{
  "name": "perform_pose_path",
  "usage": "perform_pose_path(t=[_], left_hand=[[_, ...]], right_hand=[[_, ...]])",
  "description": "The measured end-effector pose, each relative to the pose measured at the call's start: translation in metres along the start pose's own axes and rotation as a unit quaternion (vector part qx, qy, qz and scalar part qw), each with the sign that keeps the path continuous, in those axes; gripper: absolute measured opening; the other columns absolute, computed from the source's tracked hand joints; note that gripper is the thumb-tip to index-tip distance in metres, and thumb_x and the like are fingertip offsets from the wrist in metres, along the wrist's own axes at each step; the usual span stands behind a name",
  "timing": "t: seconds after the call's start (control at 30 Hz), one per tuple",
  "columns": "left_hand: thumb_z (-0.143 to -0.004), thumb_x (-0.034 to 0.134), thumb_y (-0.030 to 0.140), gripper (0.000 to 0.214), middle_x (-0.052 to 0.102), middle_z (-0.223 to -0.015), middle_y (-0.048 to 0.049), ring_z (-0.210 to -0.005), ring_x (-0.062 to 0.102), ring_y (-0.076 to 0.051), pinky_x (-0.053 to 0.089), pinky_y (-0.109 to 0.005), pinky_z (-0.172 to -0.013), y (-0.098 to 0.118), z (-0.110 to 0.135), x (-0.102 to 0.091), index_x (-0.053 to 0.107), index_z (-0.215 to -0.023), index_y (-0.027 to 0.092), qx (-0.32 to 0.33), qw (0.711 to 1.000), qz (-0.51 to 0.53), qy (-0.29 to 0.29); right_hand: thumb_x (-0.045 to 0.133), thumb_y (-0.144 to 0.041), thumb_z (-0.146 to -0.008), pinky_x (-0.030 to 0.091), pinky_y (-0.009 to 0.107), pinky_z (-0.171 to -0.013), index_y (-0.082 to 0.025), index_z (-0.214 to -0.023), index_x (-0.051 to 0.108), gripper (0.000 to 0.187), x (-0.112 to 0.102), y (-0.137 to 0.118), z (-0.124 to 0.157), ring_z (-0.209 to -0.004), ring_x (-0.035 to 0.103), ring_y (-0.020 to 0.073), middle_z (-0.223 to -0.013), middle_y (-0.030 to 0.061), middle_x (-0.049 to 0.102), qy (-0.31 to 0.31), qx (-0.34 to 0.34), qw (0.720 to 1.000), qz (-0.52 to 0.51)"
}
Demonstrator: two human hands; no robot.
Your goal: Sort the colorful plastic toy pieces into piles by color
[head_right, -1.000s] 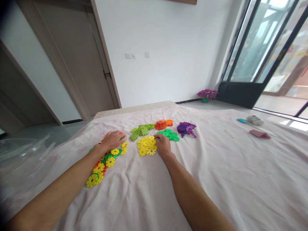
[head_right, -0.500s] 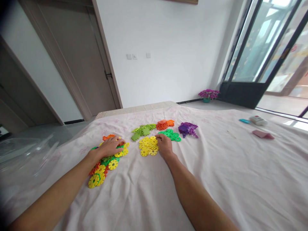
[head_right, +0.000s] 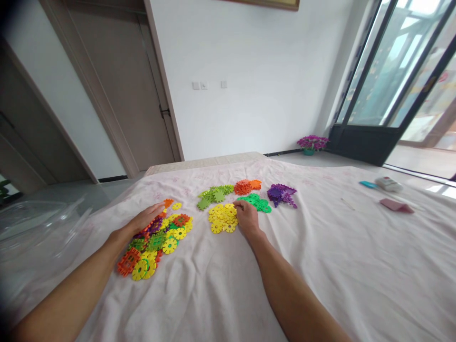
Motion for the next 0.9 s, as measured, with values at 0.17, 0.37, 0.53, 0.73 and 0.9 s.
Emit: perform_pose_path(t=[0.17, 0.37, 0.53, 0.73, 0.9], left_hand=[[-0.089, 0.029, 0.058, 0.064, 0.056, -0.140, -0.0057, -0.133, 0.047, -0.021, 0.027, -0.034, -0.115, 0.003, 0.011, 0.015, 0.062, -0.126, 0.018, 0.041, 0.997, 0.032, -0.056], [-0.092, 0.026, 0.056, 0.061, 0.056, -0.140, -0.0041, -0.132, 0.048, -0.019, 0.030, -0.032, -0.114, 0.016, 0.038, 0.006, 0.060, -0.126, 0.018, 0.042, 0.986, 0.161, 0.004], [-0.090, 0.030, 0.055, 0.058, 0.064, -0.129, -0.0057, -0.123, 0.055, -0.024, 0.038, -0.035, -0.109, -0.025, 0.069, -0.007, 0.065, -0.118, 0.019, -0.069, 0.986, 0.084, 0.125], [-0.091, 0.027, 0.053, 0.057, 0.063, -0.131, -0.0049, -0.128, 0.052, -0.022, 0.033, -0.035, -0.113, -0.055, 0.097, 0.005, 0.065, -0.118, 0.020, -0.059, 0.992, 0.018, 0.112], [-0.093, 0.028, 0.051, 0.056, 0.059, -0.136, -0.0051, -0.129, 0.050, -0.021, 0.033, -0.035, -0.114, -0.041, 0.096, 0.010, 0.064, -0.123, 0.020, -0.032, 0.994, -0.025, 0.104]], right_hand=[[0.046, -0.016, -0.076, 0.049, 0.030, -0.083, -0.022, -0.093, 0.074, 0.033, 0.000, -0.002, 0.001, -0.087, 0.066, 0.0191, -0.092, 0.0027, 0.074, 0.015, -0.019, 1.000, 0.020], [0.045, -0.015, -0.085, 0.047, 0.028, -0.086, -0.024, -0.100, 0.072, 0.033, -0.003, -0.031, 0.015, -0.094, 0.063, 0.0185, -0.101, 0.0036, 0.071, 0.006, -0.116, 0.990, 0.078], [0.045, -0.010, -0.085, 0.044, 0.026, -0.084, -0.025, -0.103, 0.071, 0.035, 0.010, -0.072, 0.040, -0.093, 0.062, 0.0182, -0.101, 0.0044, 0.070, -0.106, -0.228, 0.963, 0.096], [0.046, -0.022, -0.095, 0.042, 0.026, -0.079, -0.024, -0.117, 0.063, 0.028, 0.037, -0.110, 0.073, -0.092, 0.060, 0.0176, -0.102, 0.0044, 0.067, -0.252, -0.302, 0.913, 0.108], [0.052, -0.047, -0.094, 0.039, 0.028, -0.072, -0.024, -0.114, 0.063, 0.033, 0.050, -0.122, 0.084, -0.093, 0.054, 0.0205, -0.103, 0.0064, 0.062, -0.285, -0.308, 0.888, 0.188]])
Point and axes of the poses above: each hand's wrist, its own z-axis away from the middle knuckle, its own x-axis out of the palm, y = z × x, the point moved 1 cm from there along -z, towards the middle knuckle
